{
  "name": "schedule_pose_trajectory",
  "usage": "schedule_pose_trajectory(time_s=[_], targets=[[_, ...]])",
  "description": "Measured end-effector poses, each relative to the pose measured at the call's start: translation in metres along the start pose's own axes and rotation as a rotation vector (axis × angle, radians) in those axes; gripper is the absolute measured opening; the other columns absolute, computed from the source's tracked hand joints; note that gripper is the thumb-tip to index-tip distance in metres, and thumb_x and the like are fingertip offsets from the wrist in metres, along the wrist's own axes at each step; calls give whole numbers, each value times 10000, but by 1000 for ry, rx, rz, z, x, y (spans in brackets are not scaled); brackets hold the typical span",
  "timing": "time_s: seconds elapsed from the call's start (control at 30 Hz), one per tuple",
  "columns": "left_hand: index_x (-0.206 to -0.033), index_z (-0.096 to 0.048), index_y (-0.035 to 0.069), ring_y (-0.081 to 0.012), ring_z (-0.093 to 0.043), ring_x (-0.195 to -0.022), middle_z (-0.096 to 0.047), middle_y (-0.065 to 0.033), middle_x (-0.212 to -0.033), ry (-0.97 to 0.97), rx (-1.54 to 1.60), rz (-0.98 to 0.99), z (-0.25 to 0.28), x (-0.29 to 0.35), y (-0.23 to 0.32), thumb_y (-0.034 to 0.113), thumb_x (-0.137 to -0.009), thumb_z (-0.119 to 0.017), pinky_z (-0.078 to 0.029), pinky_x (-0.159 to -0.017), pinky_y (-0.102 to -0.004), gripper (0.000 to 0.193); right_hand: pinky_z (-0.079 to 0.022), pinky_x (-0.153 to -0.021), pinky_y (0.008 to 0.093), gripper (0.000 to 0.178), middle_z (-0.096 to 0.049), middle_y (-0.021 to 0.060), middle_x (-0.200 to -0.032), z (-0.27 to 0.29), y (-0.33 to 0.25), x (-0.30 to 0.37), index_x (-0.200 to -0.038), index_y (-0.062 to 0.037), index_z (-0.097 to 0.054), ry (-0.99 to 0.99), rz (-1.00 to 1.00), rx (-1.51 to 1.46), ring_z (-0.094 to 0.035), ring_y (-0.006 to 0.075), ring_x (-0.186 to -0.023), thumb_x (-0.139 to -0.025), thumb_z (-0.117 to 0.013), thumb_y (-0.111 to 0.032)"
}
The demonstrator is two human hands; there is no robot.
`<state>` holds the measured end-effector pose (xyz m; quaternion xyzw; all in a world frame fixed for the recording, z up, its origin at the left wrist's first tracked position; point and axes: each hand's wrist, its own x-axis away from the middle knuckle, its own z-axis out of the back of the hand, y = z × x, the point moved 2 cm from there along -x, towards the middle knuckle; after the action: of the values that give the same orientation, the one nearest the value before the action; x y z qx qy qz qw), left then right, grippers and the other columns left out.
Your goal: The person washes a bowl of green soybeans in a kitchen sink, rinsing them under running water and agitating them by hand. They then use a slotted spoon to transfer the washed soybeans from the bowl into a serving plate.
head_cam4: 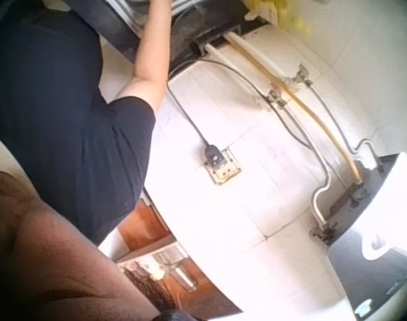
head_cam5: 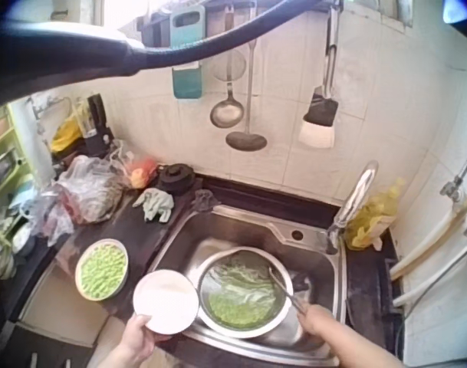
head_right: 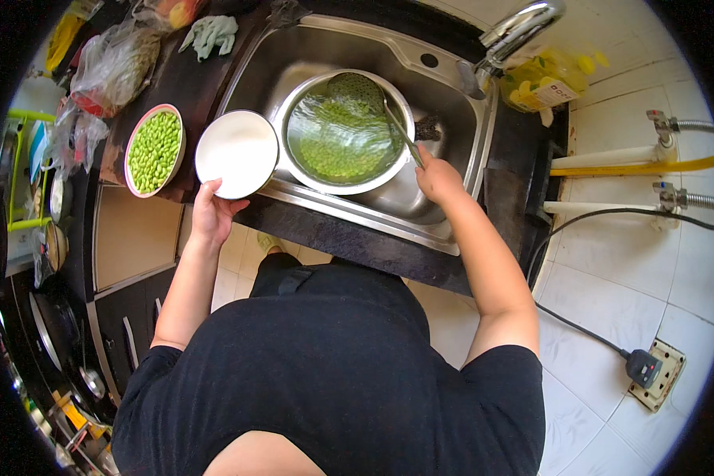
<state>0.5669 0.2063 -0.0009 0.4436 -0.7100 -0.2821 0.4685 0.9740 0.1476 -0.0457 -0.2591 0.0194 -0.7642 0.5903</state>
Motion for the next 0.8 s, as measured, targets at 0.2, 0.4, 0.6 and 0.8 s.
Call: schedule_pose_trajectory(time_s=[0.2,0.4,0.6,0.8], targets=[[-1223,-320,84,-214,-585,-947,-527,-102,-1111,24,57,-4,17,4,-15,226,-824,-479,-559,-621,-348,453,-432,-470,305,500,-510,62,-617,12,-21,4,-1314,-87,-368,-343,-138,-483,-509,168,-471,-830,-482,-143],[-1229,-371,77,-205,-587,-937,-556,-101,-1100,45,41,-55,9,1,-11,283,-837,-475,-547,-675,-352,455,-383,-391,259,469,-454,14,-570,9,-16,13,-1297,-100,-394,-478,-155,-608,-432,101,-394,-837,-485,-97],[-1232,-359,92,-214,-588,-930,-557,-107,-1096,29,97,-35,14,-5,-15,304,-834,-485,-535,-704,-362,468,-376,-388,242,496,-457,-2,-575,9,-25,27,-1334,-120,-343,-629,-203,-631,-430,86,-404,-857,-474,-87],[-1243,-342,124,-226,-573,-960,-534,-100,-1132,69,42,-43,8,-6,-15,320,-822,-499,-515,-729,-371,490,-353,-373,224,475,-476,8,-577,9,-26,37,-1302,-40,-320,-741,-290,-821,-424,84,-396,-859,-487,-78]])
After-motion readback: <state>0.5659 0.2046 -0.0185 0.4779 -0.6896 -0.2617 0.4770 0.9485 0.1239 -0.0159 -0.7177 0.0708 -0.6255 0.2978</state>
